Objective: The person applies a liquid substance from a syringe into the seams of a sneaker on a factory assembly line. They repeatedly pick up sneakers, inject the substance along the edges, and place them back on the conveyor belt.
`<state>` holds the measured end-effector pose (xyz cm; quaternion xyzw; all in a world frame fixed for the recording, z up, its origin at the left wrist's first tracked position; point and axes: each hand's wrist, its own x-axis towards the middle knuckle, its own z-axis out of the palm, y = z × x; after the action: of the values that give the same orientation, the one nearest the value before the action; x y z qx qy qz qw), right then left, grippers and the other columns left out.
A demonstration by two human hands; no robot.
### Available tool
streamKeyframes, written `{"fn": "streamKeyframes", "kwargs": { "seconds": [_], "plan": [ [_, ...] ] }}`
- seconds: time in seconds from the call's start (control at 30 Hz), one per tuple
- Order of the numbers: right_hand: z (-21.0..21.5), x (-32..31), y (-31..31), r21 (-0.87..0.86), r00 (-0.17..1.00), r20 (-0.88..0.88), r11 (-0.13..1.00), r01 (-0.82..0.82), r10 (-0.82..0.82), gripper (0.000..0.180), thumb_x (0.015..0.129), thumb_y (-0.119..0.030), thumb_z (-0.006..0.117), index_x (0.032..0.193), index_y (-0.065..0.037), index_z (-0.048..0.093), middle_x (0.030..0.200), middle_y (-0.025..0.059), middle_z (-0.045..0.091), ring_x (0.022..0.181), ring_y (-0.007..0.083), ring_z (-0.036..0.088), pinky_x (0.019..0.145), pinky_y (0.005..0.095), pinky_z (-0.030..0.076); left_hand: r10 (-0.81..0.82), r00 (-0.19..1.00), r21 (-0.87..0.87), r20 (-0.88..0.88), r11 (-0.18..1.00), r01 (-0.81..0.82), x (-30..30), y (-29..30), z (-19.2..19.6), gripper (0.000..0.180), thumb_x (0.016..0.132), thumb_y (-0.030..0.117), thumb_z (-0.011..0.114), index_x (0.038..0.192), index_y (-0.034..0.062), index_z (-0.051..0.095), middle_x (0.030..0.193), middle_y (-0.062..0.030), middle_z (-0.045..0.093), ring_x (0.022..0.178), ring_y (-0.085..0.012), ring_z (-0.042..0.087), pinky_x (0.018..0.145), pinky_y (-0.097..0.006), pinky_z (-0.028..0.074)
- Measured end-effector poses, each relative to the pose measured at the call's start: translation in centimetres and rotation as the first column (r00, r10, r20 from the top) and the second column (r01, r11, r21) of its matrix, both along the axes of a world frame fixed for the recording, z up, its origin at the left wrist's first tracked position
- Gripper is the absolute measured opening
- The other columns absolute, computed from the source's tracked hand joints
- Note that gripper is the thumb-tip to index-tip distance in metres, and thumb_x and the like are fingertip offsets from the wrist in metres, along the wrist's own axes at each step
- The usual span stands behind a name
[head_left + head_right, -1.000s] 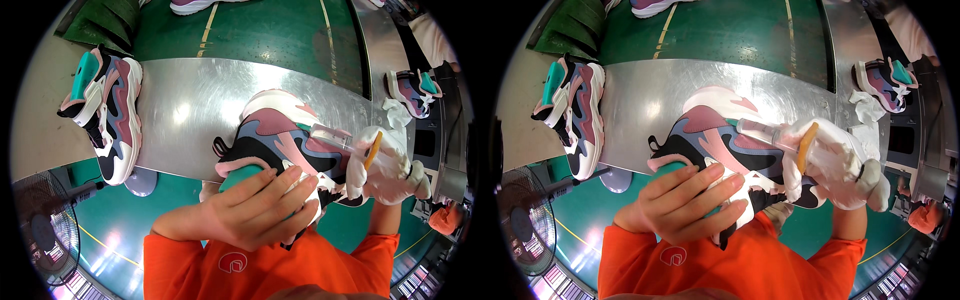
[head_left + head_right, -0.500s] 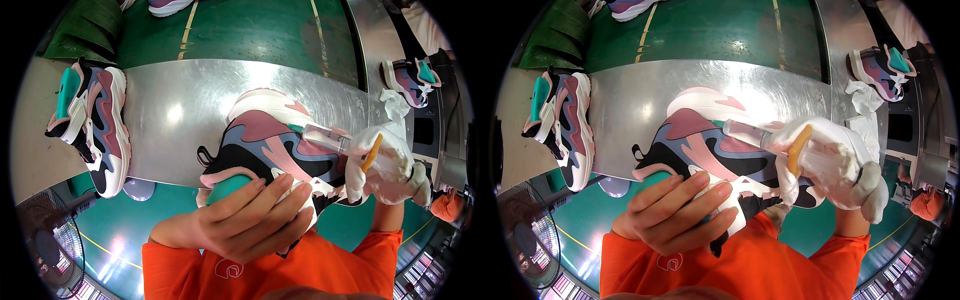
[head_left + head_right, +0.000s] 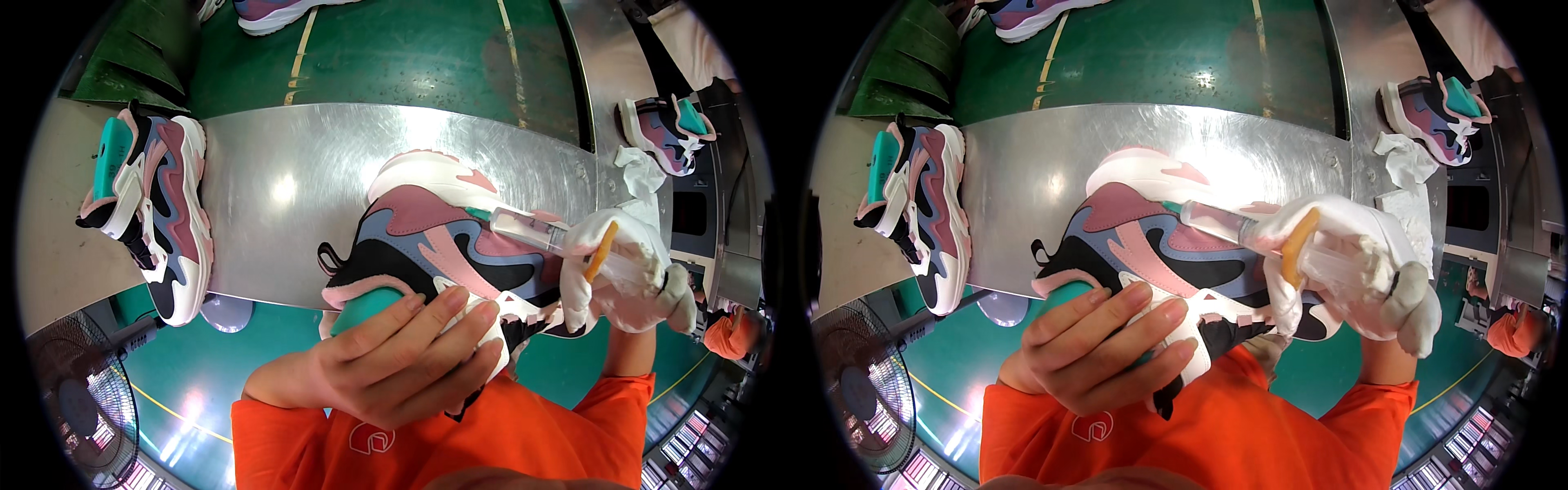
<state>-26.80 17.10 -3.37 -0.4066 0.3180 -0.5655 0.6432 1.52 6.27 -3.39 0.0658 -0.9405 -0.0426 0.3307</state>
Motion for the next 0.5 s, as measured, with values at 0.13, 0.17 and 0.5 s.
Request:
{"fn": "streamKeyframes", "kwargs": {
  "seconds": [0.13,0.17,0.5],
  "plan": [
    [0.1,-0.3,0.2,-0.006,1.0,0.005,1.0,-0.004,0.004,0.098,0.058,-0.063,0.072,0.122,0.008,0.049,0.093,0.0178,0.053,0.071,0.0238,0.055,0.066,0.0302,0.048,0.0,1.0,-0.006,0.001,1.0,0.0,0.0,0.0,0.1,0.013,0.092,0.028,0.063,0.105,0.0283,0.066,0.11,0.0065,0.071,0.106,-0.0136,0.065,0.092,-0.027,0.044],
    [0.1,-0.3,0.2,-0.005,1.0,0.004,1.0,-0.004,0.004,0.099,0.058,-0.064,0.072,0.122,0.008,0.049,0.093,0.0179,0.053,0.071,0.0239,0.055,0.066,0.0302,0.048,0.002,1.0,-0.003,0.001,1.0,-0.002,0.0,0.0,0.1,0.013,0.092,0.028,0.063,0.104,0.0283,0.066,0.11,0.0065,0.071,0.106,-0.0136,0.065,0.092,-0.027,0.044],
    [-1.2,-2.6,1.7,-0.019,0.985,0.122,0.993,-0.116,0.118,0.099,0.065,-0.052,0.081,0.139,0.003,0.043,0.133,0.0254,0.043,0.114,0.0287,0.051,0.093,0.0341,0.046,0.005,1.0,0.027,-0.008,1.0,-0.004,-0.1,0.2,0.1,0.012,0.09,0.024,0.064,0.1,0.0274,0.068,0.11,0.0045,0.071,0.104,-0.0144,0.065,0.089,-0.027,0.046]
  ]
}}
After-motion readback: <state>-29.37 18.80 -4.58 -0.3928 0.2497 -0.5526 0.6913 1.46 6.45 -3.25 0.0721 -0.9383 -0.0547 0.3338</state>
